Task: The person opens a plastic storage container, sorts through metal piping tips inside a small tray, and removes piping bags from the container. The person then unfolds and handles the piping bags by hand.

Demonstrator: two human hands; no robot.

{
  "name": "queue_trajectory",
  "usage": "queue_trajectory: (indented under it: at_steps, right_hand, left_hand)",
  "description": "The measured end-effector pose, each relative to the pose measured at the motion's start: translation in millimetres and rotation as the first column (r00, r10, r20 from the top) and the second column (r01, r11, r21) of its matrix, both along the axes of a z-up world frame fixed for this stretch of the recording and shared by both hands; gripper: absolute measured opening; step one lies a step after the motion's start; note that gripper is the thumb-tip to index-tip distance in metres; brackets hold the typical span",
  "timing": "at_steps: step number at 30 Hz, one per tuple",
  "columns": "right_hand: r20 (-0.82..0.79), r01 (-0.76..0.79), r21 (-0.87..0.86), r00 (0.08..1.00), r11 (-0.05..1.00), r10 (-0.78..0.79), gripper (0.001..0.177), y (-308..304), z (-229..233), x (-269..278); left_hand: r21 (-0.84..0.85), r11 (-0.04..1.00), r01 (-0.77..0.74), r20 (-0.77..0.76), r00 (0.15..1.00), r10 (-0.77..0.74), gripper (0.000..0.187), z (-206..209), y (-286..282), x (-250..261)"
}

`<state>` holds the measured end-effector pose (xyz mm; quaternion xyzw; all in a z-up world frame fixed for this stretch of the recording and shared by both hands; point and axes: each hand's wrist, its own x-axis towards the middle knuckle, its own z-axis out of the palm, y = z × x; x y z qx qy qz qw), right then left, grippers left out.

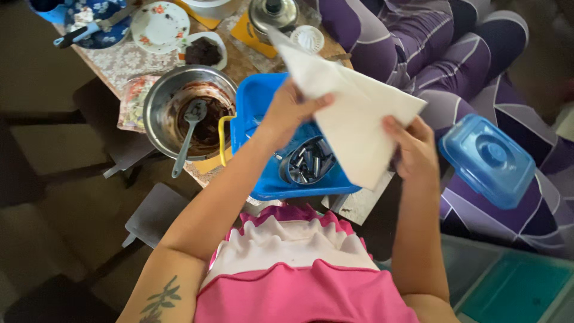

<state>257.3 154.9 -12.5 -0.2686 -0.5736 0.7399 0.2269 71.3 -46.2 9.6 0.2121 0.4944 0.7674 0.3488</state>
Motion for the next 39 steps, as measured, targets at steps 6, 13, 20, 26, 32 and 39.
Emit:
queue_trajectory:
  at_steps: [6, 13, 20, 26, 32, 39]
  right_hand:
    - [-0.135, -0.088, -0.14, 0.988, 0.986, 0.069, 0.039, -26, 3, -10]
    - [0.099, -0.229, 0.25, 0.973, 0.941, 0.211, 0.024, -53, 28, -10]
    - [-0.076, 0.07, 0.995, 0.993, 0.065, 0.088, 0.027, -72, 57, -3]
    - [-0.034, 0.039, 0.997, 0.997, -0.061, 0.068, 0.034, -83, 61, 8]
    - [-0.166, 0.184, 0.975, 0.977, 0.124, -0.137, 0.033, -80, 54, 12]
    - [-0.299, 0.37, 0.81, 0.928, 0.455, -0.224, 0.033, -60, 30, 10]
  left_hand:
    - [0.113, 0.989, -0.1, 0.305, 0.95, 0.061, 0.049, -24, 16, 31]
    - [0.108, 0.973, -0.203, 0.324, 0.933, 0.158, 0.063, -12, -4, 8]
    - [0.043, 0.999, 0.003, 0.614, 0.789, -0.029, 0.098, 8, -20, 19]
    - [0.365, 0.908, 0.203, 0.439, 0.823, -0.361, 0.074, 5, -20, -3]
    - [0.147, 0.986, 0.081, 0.482, 0.865, -0.143, 0.053, -15, -8, 6]
    - [0.128, 0.99, -0.059, 0.479, 0.878, -0.01, 0.053, -22, 6, 23]
